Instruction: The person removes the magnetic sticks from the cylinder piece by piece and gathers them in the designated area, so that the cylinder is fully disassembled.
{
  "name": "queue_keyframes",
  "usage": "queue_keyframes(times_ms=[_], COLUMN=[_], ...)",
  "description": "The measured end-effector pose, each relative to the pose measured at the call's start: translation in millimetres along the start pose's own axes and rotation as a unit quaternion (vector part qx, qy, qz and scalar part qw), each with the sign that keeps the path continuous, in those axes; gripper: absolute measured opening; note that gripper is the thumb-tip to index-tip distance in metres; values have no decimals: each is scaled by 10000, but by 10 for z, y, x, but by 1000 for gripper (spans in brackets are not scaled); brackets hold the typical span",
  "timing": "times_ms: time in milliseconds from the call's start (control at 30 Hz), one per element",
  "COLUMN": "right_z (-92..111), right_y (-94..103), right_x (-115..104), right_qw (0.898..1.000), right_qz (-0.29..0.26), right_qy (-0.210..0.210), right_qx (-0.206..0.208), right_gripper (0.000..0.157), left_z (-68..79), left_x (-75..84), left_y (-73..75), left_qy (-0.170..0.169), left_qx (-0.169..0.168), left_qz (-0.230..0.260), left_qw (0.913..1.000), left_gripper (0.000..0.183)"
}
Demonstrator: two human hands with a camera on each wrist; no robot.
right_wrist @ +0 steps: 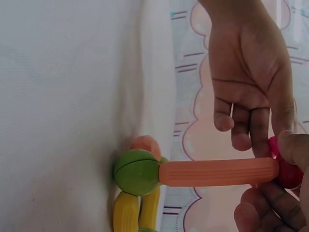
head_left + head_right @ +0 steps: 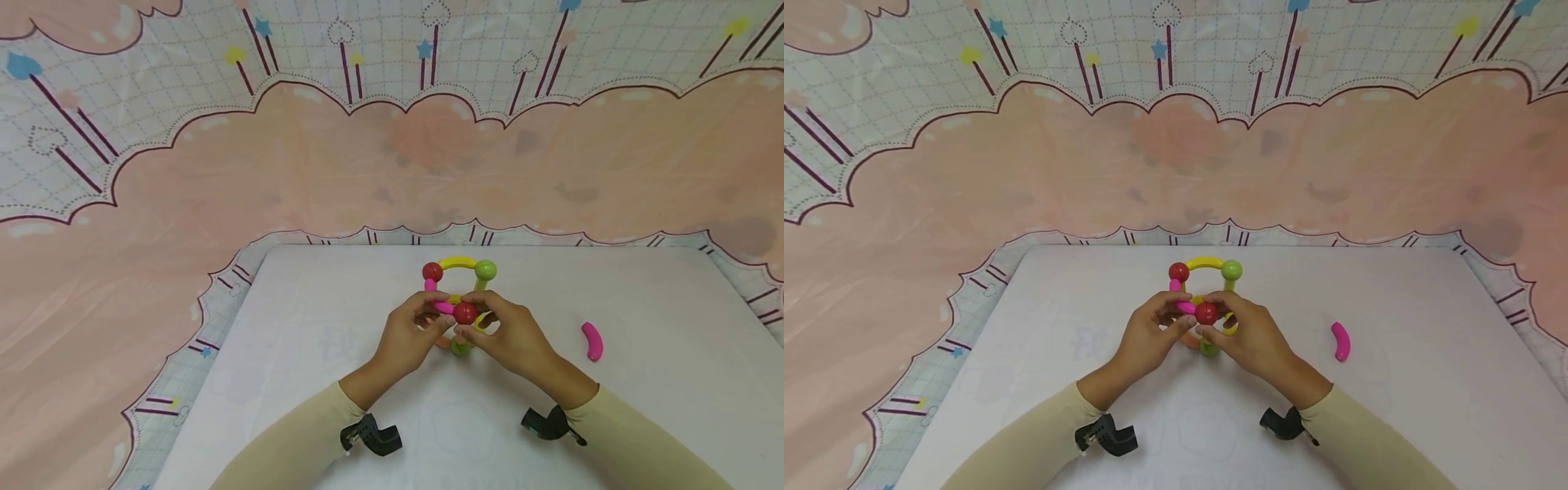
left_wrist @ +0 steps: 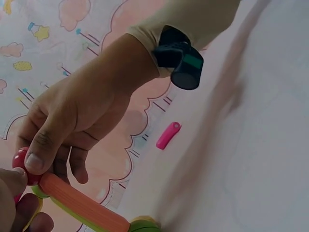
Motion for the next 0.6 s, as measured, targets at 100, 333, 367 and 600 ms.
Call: queue_keyframes(times_ms=[100,333,367,600], right_z=[-2,-4,-4,-4], right_y=[8,14,14,14], right_x=[11,31,33,39], right_qw=[10000,10000,10000,10000], right_qz=[30,80,60,5], right_qy=[-30,4,15,-19], right_qx=[3,45,51,21], right_gripper=[54,54,54,52], left_z=[-24,-47,-48,-46], left_x=[8,5,4,-12], left_y=[-8,-22,-22,-15], left_qy=[161,284,268,202], left_qx=[41,55,50,-2], left_qz=[241,471,499,483], left_qw=[9996,9985,9984,9986], left_gripper=[31,28,29,30])
Point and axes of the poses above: each hand's wrist, its own z-axis away from the middle knuckle, its own y-axis out of the back of the hand, x = y × z, the point moved 2 cm from there along -z, towards the middle knuckle, and after that the axes turned 1 degree about y, right-handed, at the moved point
